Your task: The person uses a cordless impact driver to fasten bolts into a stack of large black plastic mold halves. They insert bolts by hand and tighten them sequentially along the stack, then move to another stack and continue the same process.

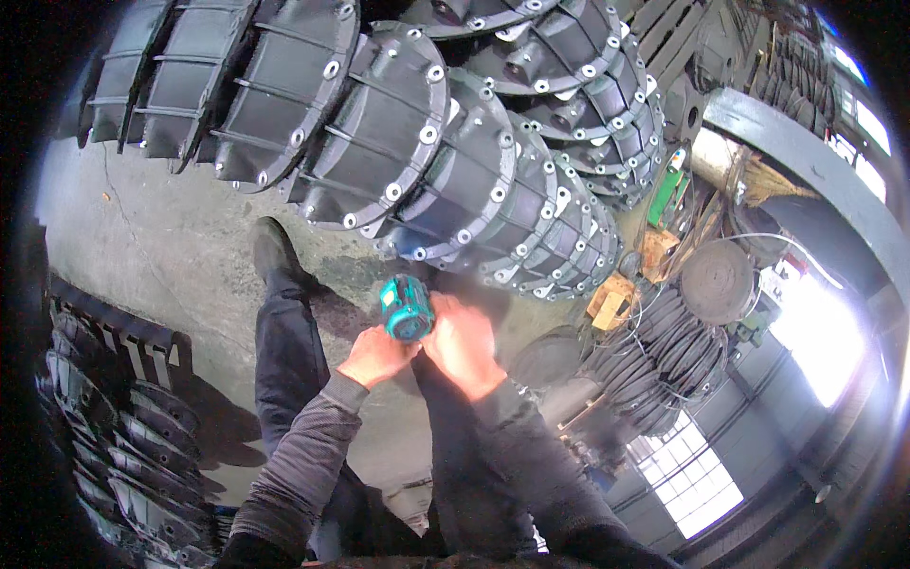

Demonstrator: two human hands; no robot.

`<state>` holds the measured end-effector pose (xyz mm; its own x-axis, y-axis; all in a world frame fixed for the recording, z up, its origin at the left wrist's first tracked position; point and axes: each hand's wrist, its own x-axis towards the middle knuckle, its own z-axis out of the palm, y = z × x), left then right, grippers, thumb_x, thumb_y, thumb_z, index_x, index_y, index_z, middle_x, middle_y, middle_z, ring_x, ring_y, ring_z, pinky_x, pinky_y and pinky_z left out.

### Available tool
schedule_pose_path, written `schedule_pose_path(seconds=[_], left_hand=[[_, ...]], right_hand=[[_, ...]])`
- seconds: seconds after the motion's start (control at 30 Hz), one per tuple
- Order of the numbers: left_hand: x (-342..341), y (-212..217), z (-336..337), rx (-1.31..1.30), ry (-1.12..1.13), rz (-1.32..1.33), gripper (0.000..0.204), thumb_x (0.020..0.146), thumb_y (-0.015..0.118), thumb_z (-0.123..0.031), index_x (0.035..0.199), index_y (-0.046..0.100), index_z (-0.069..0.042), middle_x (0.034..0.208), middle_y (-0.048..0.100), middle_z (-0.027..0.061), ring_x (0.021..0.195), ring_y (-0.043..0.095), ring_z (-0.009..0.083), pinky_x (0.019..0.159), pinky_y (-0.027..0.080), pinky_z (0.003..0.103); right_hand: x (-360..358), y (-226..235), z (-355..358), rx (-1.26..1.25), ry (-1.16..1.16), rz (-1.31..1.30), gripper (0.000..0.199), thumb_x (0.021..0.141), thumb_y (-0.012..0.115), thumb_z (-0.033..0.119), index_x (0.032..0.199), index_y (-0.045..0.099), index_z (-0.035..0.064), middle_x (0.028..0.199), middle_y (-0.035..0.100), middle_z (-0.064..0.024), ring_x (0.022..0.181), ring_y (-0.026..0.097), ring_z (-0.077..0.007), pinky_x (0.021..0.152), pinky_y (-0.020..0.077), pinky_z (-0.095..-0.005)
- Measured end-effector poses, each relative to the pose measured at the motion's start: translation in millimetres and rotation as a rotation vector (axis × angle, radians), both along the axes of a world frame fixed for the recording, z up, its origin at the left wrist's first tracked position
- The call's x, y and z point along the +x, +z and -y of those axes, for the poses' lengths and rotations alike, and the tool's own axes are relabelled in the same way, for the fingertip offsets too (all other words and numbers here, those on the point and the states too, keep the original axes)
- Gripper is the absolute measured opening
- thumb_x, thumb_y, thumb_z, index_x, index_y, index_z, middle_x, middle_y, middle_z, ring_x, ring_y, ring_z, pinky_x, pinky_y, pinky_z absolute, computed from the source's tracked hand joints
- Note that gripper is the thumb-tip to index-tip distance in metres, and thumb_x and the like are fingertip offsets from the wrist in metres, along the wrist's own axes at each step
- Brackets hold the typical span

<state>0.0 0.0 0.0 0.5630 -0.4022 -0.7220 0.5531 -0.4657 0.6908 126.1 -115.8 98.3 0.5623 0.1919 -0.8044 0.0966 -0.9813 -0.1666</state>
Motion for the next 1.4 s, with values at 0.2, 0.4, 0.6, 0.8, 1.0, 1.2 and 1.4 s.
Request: schedule_pose_path(seconds=[0.2,0.4,0.6,0.8,1.0,1.2,1.4], left_hand=[[14.3,1.5,-4.5,-0.015,-0.015,0.054,0.042,0.096,0.062,-0.038,0.091,0.078,0.001,0.091,0.075,0.0274,0.09,0.075,0.044,0.084,0.059,0.054],[15.5,-1.4,-7.5,0.003,-0.017,0.074,0.042,0.096,0.063,-0.039,0.091,0.077,0.001,0.09,0.076,0.0264,0.091,0.075,0.0426,0.083,0.06,0.053],[10.4,-4.1,-6.7,0.029,0.052,0.127,0.041,0.097,0.066,-0.04,0.083,0.074,-0.002,0.083,0.074,0.0226,0.086,0.074,0.0431,0.079,0.059,0.054],[14.4,-6.2,-9.5,0.029,0.043,0.132,0.042,0.096,0.065,-0.039,0.09,0.077,0.0,0.087,0.076,0.0243,0.086,0.076,0.0412,0.08,0.061,0.051],[18.6,-5.6,-13.6,0.049,0.089,0.156,0.04,0.096,0.068,-0.039,0.084,0.073,-0.002,0.08,0.073,0.0221,0.083,0.074,0.0411,0.076,0.06,0.053],[22.5,1.0,-18.1,0.023,0.114,0.144,0.039,0.096,0.068,-0.04,0.086,0.075,-0.003,0.081,0.074,0.0219,0.084,0.074,0.0414,0.076,0.06,0.053],[27.0,6.5,-21.4,-0.003,0.088,0.093,0.041,0.096,0.066,-0.04,0.092,0.077,-0.001,0.089,0.076,0.0231,0.09,0.076,0.04,0.08,0.06,0.051]], right_hand=[[35.0,10.3,16.0,0.207,-0.651,0.046,0.022,0.084,0.071,-0.002,0.106,0.074,0.0004,0.092,0.074,-0.0034,0.083,0.071,-0.0159,0.074,0.0568,-0.0298],[132.9,-20.0,14.4,0.396,-0.832,0.213,0.017,0.091,0.072,-0.001,0.108,0.072,-0.0019,0.093,0.076,-0.0089,0.067,0.069,-0.0166,0.061,0.0561,-0.0305],[150.3,-33.4,6.3,0.297,-0.816,0.232,0.012,0.091,0.073,0.009,0.1,0.075,0.0006,0.075,0.072,-0.0034,0.06,0.065,-0.0111,0.058,0.0482,-0.0299],[153.7,-28.6,-1.3,0.358,-0.877,0.207,0.011,0.09,0.074,0.008,0.099,0.074,0.0009,0.078,0.072,-0.004,0.061,0.067,-0.0138,0.056,0.05,-0.0313],[175.9,-29.6,6.1,0.276,-0.712,0.117,0.022,0.091,0.071,0.005,0.111,0.072,-0.0007,0.094,0.076,-0.01,0.067,0.07,-0.0174,0.062,0.0586,-0.032],[205.9,-13.5,8.5,0.21,-0.736,-0.003,0.025,0.088,0.072,0.005,0.113,0.069,0.0022,0.09,0.072,-0.0062,0.067,0.068,-0.017,0.063,0.0563,-0.0321],[211.7,-18.1,4.2,0.099,-0.531,0.008,0.022,0.086,0.073,0.003,0.107,0.068,0.0006,0.088,0.07,-0.0057,0.062,0.067,-0.0174,0.059,0.0543,-0.0338]])
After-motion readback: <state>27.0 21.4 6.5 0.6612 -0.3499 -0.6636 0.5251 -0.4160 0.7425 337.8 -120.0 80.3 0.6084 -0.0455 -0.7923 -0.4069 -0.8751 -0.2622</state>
